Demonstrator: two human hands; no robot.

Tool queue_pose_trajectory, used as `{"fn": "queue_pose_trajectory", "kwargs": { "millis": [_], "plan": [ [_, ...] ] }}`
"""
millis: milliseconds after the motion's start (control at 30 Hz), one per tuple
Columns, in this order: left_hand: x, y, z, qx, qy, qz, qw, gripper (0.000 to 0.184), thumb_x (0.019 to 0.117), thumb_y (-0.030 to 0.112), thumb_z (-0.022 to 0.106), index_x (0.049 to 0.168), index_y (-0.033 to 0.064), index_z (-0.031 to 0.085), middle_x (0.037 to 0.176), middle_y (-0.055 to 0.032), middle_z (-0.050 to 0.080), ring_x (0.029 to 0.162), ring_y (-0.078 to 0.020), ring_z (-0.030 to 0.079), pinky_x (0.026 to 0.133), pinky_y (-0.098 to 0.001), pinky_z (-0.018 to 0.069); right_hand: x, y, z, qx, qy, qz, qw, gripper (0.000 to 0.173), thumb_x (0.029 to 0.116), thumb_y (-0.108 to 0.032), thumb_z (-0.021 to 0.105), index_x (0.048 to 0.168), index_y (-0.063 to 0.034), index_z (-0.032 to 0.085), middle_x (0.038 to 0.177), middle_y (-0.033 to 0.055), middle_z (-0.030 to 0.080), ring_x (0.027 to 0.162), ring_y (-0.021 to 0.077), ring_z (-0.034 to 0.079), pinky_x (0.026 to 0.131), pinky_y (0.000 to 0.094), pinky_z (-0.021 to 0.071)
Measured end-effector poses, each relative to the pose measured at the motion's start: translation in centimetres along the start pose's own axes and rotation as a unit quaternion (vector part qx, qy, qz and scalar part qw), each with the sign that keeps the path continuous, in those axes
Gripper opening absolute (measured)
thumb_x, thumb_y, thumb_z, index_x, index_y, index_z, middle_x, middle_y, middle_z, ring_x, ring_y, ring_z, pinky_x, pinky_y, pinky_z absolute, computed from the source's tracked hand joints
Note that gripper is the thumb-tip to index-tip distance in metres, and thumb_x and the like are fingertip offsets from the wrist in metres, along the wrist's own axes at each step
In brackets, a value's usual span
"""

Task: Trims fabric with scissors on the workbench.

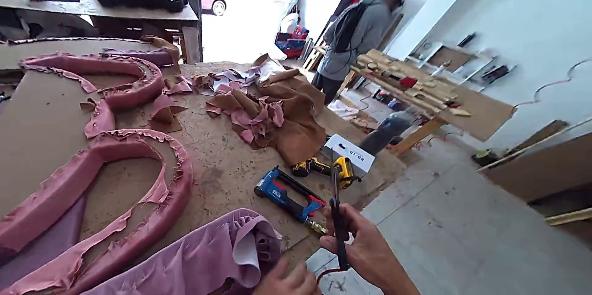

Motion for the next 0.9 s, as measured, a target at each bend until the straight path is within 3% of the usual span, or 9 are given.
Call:
{"fn": "queue_pose_trajectory", "kwargs": {
  "millis": [100, 200, 267, 367, 467, 533, 667, 800, 900],
  "plan": [
    [2.9, -6.8, -0.7, 0.139, 0.09, -0.194, 0.967, 0.022, 0.0905, 0.019, 0.071, 0.108, 0.008, 0.078, 0.121, -0.0139, 0.075, 0.125, -0.0352, 0.065, 0.11, -0.0635, 0.0429, 1.3, 4.1, -0.1, 0.012, -0.033, 0.009, 0.999, 0.067, 0.072, -0.066, 0.082, 0.108, -0.0128, 0.065, 0.089, -0.0076, 0.067, 0.08, 0.0023, 0.065, 0.071, 0.0228, 0.0568],
    [0.3, -12.4, -3.4, 0.182, 0.031, -0.344, 0.921, 0.039, 0.0954, 0.038, 0.065, 0.111, 0.0034, 0.075, 0.108, -0.0177, 0.074, 0.108, -0.0395, 0.07, 0.106, -0.0729, 0.0404, 2.7, 7.1, -0.1, 0.021, -0.105, 0.019, 0.994, 0.068, 0.0691, -0.074, 0.079, 0.104, -0.0184, 0.065, 0.088, -0.0099, 0.065, 0.08, 0.001, 0.062, 0.071, 0.0228, 0.0548],
    [-2.2, -13.5, -4.7, 0.187, 0.025, -0.377, 0.907, 0.045, 0.0943, 0.045, 0.062, 0.112, 0.0051, 0.074, 0.099, -0.0149, 0.074, 0.095, -0.0367, 0.072, 0.101, -0.0704, 0.0443, 4.5, 7.9, 0.1, -0.016, -0.163, -0.002, 0.986, 0.068, 0.0692, -0.077, 0.077, 0.103, -0.0186, 0.064, 0.086, -0.0098, 0.063, 0.079, 0.0011, 0.061, 0.069, 0.0235, 0.054],
    [-3.7, -12.4, -5.6, 0.2, 0.031, -0.374, 0.905, 0.041, 0.0885, 0.036, 0.064, 0.12, 0.0112, 0.072, 0.098, -0.0105, 0.073, 0.094, -0.0318, 0.072, 0.102, -0.065, 0.0446, 7.4, 7.8, 0.8, -0.142, -0.234, -0.074, 0.959, 0.067, 0.0698, -0.079, 0.072, 0.1, -0.0204, 0.065, 0.085, -0.0094, 0.061, 0.076, 0.0033, 0.06, 0.064, 0.0282, 0.0531],
    [-1.8, -11.1, -6.3, 0.183, 0.034, -0.347, 0.919, 0.06, 0.0738, 0.02, 0.076, 0.133, 0.0151, 0.067, 0.118, -0.0131, 0.071, 0.112, -0.0338, 0.069, 0.106, -0.0676, 0.042, 9.6, 7.1, 2.8, -0.242, -0.319, -0.163, 0.902, 0.065, 0.0701, -0.07, 0.077, 0.108, -0.0182, 0.068, 0.096, -0.0038, 0.067, 0.089, 0.0131, 0.066, 0.074, 0.0384, 0.0563],
    [-0.2, -11.3, -6.1, 0.183, 0.019, -0.308, 0.933, 0.064, 0.0708, 0.02, 0.078, 0.134, 0.0183, 0.066, 0.121, -0.0098, 0.072, 0.113, -0.0305, 0.069, 0.104, -0.0647, 0.0459, 10.9, 6.7, 4.4, -0.31, -0.363, -0.222, 0.85, 0.063, 0.069, -0.063, 0.08, 0.111, -0.0179, 0.068, 0.103, -0.0017, 0.067, 0.095, 0.017, 0.066, 0.08, 0.0402, 0.055],
    [0.5, -12.3, -5.0, 0.209, -0.007, -0.222, 0.952, 0.019, 0.0845, 0.013, 0.067, 0.1, 0.0206, 0.074, 0.089, 0.0008, 0.071, 0.088, -0.0197, 0.071, 0.091, -0.047, 0.0552, 13.0, 6.9, 6.4, -0.393, -0.397, -0.3, 0.773, 0.067, 0.0689, -0.065, 0.08, 0.113, -0.0167, 0.067, 0.105, -0.0011, 0.067, 0.097, 0.0181, 0.065, 0.082, 0.0385, 0.0529],
    [-1.1, -13.0, -5.2, 0.167, 0.029, -0.22, 0.961, 0.023, 0.0947, 0.025, 0.052, 0.092, 0.0185, 0.074, 0.087, 0.0023, 0.072, 0.083, -0.0169, 0.07, 0.075, -0.0389, 0.0563, 13.5, 6.1, 7.6, -0.397, -0.374, -0.356, 0.759, 0.063, 0.0679, -0.062, 0.081, 0.108, -0.0158, 0.066, 0.101, -0.0005, 0.067, 0.093, 0.0181, 0.065, 0.079, 0.0386, 0.0526],
    [0.4, -13.2, -5.4, 0.191, -0.005, -0.191, 0.963, 0.024, 0.0972, 0.025, 0.051, 0.083, 0.0145, 0.067, 0.079, -0.0013, 0.066, 0.076, -0.02, 0.067, 0.065, -0.0376, 0.0549, 13.1, 5.2, 10.1, -0.392, -0.383, -0.38, 0.745, 0.057, 0.0659, -0.05, 0.083, 0.107, -0.0148, 0.066, 0.102, 0.0018, 0.067, 0.095, 0.0212, 0.065, 0.08, 0.0416, 0.0521]
  ]
}}
Point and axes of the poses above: each hand's wrist, its own x-axis towards the middle knuckle, its own z-axis out of the palm, y = z × x, the point moved 8 cm from there along x, towards the middle knuckle
